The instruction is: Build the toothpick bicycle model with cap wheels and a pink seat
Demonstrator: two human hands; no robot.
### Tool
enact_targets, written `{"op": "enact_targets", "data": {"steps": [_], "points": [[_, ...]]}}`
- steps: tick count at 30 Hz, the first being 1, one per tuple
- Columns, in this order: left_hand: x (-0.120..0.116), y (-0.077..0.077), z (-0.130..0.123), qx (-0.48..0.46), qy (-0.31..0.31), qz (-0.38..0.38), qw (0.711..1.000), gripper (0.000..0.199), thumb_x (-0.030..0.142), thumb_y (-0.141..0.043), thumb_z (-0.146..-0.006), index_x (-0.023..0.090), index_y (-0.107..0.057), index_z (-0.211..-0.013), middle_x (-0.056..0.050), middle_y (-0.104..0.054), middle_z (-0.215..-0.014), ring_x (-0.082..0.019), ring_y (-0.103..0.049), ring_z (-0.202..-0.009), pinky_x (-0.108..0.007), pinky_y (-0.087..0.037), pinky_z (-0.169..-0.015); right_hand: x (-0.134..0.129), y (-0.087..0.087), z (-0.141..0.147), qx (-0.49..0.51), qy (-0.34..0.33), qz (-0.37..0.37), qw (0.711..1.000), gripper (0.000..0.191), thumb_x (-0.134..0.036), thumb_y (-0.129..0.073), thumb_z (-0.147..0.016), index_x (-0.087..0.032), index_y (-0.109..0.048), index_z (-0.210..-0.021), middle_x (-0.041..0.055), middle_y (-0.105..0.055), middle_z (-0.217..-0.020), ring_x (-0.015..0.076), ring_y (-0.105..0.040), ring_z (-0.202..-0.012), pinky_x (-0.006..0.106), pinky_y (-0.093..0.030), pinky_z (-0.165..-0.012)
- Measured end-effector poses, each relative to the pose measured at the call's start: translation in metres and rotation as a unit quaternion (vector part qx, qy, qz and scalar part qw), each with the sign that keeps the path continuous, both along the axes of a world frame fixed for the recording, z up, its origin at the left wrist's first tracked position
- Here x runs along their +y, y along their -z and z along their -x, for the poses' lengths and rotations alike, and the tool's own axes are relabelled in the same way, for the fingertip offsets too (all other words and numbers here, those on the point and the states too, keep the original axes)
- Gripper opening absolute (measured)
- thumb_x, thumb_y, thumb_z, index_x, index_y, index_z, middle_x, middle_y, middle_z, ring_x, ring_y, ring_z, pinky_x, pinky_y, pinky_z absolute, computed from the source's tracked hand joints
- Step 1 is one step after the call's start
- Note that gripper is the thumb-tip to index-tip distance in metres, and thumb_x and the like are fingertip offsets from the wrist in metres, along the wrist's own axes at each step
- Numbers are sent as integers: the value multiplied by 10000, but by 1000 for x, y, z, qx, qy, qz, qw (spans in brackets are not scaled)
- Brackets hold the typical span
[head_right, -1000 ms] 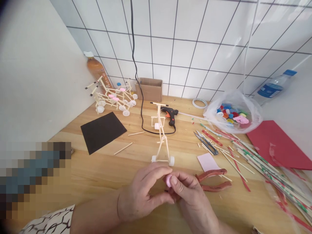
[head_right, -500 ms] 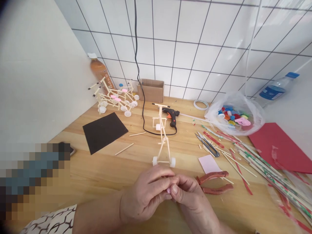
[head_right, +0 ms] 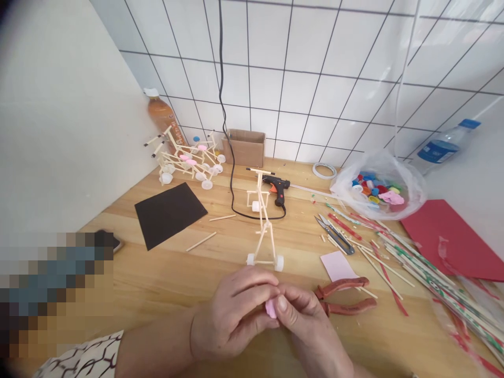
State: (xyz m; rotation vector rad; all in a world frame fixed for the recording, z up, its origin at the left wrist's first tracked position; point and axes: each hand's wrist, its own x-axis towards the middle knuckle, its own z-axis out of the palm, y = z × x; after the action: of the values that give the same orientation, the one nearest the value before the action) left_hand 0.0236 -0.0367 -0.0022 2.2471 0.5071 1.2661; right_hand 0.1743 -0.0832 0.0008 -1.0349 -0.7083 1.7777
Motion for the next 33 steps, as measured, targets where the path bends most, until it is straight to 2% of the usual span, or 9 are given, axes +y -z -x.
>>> {"op": "enact_targets", "data": {"steps": [3,6,12,16,18,21,25,29,33], "points": [[2,-3,2,19,43,34,998,261,212,-470,-867,90,-528,-1091,-146,-603,-991,-200,-570,-920,-327,-505,-805,0,-1,-2,22,-4,11,1000,189,-379,-692,-721,-193,-695,-686,16,-586,-675,147,-485,-706,265,-401,-677],[2,-1,2,33,61,43,997,289,183,-434,-874,95,-509,-1140,-143,-599,-994,-201,-561,-919,-338,-501,-805,1,-2,-5,33,-12,33,999,135,-326,-716,-703,-192,-715,-720,21,-606,-689,146,-495,-714,262,-402,-682],[-1,4,-1,29,41,19,999,314,171,-455,-874,99,-474,-1179,-146,-599,-1038,-197,-565,-938,-341,-500,-813,3,-3,-5,49,-16,48,998,115,-285,-749,-659,-179,-709,-671,17,-599,-668,150,-499,-719,271,-410,-713],[-3,3,-2,21,-5,11,1000,340,309,-508,-868,106,-470,-1138,-133,-622,-1013,-197,-575,-942,-327,-505,-816,4,-1,-5,29,5,45,999,143,-306,-719,-702,-168,-696,-677,10,-576,-656,125,-476,-677,235,-399,-658],[-3,2,-3,4,-25,12,1000,292,306,-554,-842,123,-508,-1065,-109,-638,-948,-181,-591,-881,-307,-513,-785,3,1,-5,12,5,35,999,149,-316,-725,-697,-168,-708,-702,12,-581,-669,126,-475,-689,232,-396,-666],[-2,1,-2,-22,-11,48,999,177,217,-557,-840,132,-549,-995,-99,-635,-905,-160,-598,-843,-282,-521,-765,2,3,-5,5,-5,18,1000,168,-343,-719,-705,-176,-721,-720,3,-561,-647,114,-446,-670,223,-384,-657],[1,0,0,-24,29,96,995,235,192,-563,-830,110,-562,-1050,-133,-613,-1010,-177,-584,-942,-307,-503,-850,1,1,-4,22,-8,28,999,173,-355,-687,-738,-185,-717,-748,6,-559,-682,113,-426,-675,223,-375,-649],[0,4,-1,-20,55,77,995,284,147,-523,-841,114,-540,-1123,-132,-612,-1048,-186,-573,-960,-328,-495,-855,1,-2,-4,39,-22,34,998,139,-315,-697,-732,-178,-710,-752,19,-581,-705,130,-448,-724,248,-380,-707],[-1,7,-3,-29,43,67,996,278,158,-504,-861,132,-534,-1136,-122,-626,-1044,-181,-578,-954,-332,-490,-854,2,-2,-4,51,-13,45,998,160,-308,-718,-706,-151,-692,-688,1,-521,-639,109,-402,-655,230,-365,-659]]}}
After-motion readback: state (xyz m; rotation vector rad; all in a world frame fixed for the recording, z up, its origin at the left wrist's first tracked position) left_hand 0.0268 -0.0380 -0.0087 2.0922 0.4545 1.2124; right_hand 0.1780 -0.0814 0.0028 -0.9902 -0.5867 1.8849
